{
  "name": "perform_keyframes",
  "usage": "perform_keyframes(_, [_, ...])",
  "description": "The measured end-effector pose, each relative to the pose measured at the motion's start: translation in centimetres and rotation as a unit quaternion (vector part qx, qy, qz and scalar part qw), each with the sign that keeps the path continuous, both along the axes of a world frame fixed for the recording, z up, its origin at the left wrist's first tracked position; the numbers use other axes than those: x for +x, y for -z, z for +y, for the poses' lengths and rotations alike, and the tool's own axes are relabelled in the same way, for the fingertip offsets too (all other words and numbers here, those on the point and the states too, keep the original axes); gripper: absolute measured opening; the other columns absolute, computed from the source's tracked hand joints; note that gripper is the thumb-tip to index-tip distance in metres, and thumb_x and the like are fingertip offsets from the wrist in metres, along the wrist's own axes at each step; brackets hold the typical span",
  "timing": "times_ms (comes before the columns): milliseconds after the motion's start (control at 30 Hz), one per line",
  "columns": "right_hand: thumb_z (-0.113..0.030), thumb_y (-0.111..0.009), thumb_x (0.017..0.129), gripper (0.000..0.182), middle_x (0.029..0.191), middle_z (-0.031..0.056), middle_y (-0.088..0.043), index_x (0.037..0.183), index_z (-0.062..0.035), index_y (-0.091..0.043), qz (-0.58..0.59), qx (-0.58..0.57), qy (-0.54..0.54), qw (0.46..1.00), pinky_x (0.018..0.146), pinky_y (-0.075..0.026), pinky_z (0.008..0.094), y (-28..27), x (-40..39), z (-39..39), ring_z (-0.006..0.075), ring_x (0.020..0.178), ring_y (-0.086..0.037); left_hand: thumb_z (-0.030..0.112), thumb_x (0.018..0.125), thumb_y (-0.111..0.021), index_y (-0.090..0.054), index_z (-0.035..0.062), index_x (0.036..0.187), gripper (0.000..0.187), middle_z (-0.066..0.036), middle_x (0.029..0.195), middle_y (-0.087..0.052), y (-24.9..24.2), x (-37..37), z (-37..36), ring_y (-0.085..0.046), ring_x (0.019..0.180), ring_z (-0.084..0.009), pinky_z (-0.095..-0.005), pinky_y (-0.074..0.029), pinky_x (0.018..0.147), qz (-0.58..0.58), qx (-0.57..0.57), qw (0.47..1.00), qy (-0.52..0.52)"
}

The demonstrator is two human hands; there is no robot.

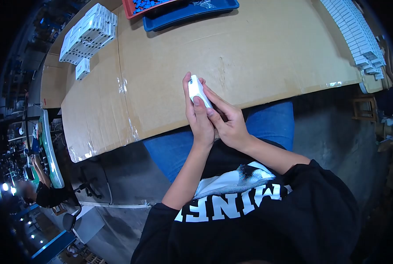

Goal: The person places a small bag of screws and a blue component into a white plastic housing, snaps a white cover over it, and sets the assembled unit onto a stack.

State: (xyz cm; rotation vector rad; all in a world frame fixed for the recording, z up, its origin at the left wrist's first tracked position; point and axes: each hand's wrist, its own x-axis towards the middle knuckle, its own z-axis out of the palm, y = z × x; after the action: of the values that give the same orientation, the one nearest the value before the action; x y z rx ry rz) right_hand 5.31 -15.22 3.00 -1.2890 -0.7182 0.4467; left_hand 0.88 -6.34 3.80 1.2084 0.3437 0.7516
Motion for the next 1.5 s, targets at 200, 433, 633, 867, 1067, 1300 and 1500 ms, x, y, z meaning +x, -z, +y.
perform_keyframes(200, [-0.014, -0.059, 0.107, 0.047, 0.156, 0.0287, -0.048, 0.148, 0.0072, -0.051, -0.071, -0.033, 0.017, 0.997, 0.115, -0.043, 0.0378, -0.4, 0.1, -0.1, 0.0339, 0.144, -0.051, 0.067, 0.105, -0.043, -0.023, 0.0034, 0.162, 0.088, -0.016, 0.139, -0.053, 0.8, 0.1, -0.1, -0.048, 0.135, -0.0256, -0.0391, -0.034, 0.118, -0.009, -0.045, 0.999, 0.000])
perform_keyframes(433, [-0.013, -0.054, 0.109, 0.053, 0.164, 0.0257, -0.038, 0.156, 0.0063, -0.040, -0.012, -0.009, -0.005, 1.000, 0.119, -0.038, 0.0380, -0.5, -1.2, -0.2, 0.0323, 0.151, -0.041, 0.066, 0.105, -0.042, -0.024, 0.0044, 0.162, 0.086, -0.016, 0.141, -0.052, 0.6, -0.1, -0.5, -0.046, 0.138, -0.0259, -0.0403, -0.031, 0.120, -0.017, -0.012, 1.000, -0.019])
perform_keyframes(633, [-0.023, -0.050, 0.112, 0.046, 0.158, 0.0174, -0.044, 0.149, 0.0039, -0.045, 0.127, 0.076, -0.082, 0.986, 0.120, -0.035, 0.0352, -0.5, -0.1, 0.9, 0.0223, 0.149, -0.039, 0.062, 0.101, -0.049, -0.020, 0.0028, 0.164, 0.092, -0.021, 0.151, -0.039, 0.8, -0.8, 0.3, -0.041, 0.140, -0.0303, -0.0434, -0.029, 0.119, -0.002, 0.030, 0.999, -0.027])
perform_keyframes(867, [-0.032, -0.062, 0.106, 0.049, 0.128, 0.0100, -0.065, 0.146, -0.0053, -0.050, 0.342, -0.078, -0.101, 0.931, 0.099, -0.049, 0.0310, -3.2, 2.0, 0.4, 0.0139, 0.114, -0.061, 0.066, 0.083, -0.059, -0.013, 0.0032, 0.166, 0.114, -0.024, 0.162, -0.030, 1.7, -1.1, 1.1, -0.030, 0.152, -0.0362, -0.0490, -0.021, 0.124, 0.046, 0.143, 0.989, -0.005])
perform_keyframes(1067, [-0.018, -0.065, 0.103, 0.052, 0.137, 0.0151, -0.062, 0.149, -0.0022, -0.048, 0.306, -0.050, -0.079, 0.948, 0.103, -0.049, 0.0325, -2.4, 0.9, 0.8, 0.0177, 0.123, -0.060, 0.074, 0.093, -0.053, -0.022, -0.0057, 0.161, 0.109, -0.026, 0.147, -0.040, 1.6, -0.9, 0.5, -0.046, 0.136, -0.0364, -0.0486, -0.038, 0.114, 0.060, 0.187, 0.978, -0.076])
perform_keyframes(1300, [-0.015, -0.063, 0.106, 0.055, 0.142, 0.0162, -0.059, 0.155, 0.0022, -0.044, 0.250, 0.008, -0.082, 0.965, 0.107, -0.048, 0.0296, -2.1, -0.3, 0.7, 0.0161, 0.124, -0.060, 0.070, 0.097, -0.045, -0.040, -0.0111, 0.145, 0.094, -0.025, 0.137, -0.045, 2.3, -1.0, 1.0, -0.054, 0.124, -0.0353, -0.0458, -0.047, 0.105, 0.029, 0.296, 0.945, -0.133])
perform_keyframes(1500, [-0.015, -0.061, 0.107, 0.056, 0.144, 0.0151, -0.058, 0.156, 0.0040, -0.042, 0.180, 0.008, -0.084, 0.980, 0.106, -0.047, 0.0285, -1.4, -1.0, 0.4, 0.0145, 0.126, -0.058, 0.059, 0.093, -0.043, -0.044, -0.0107, 0.141, 0.085, -0.024, 0.135, -0.046, 2.6, -1.1, 0.4, -0.055, 0.121, -0.0331, -0.0448, -0.045, 0.106, -0.010, 0.225, 0.963, -0.147])
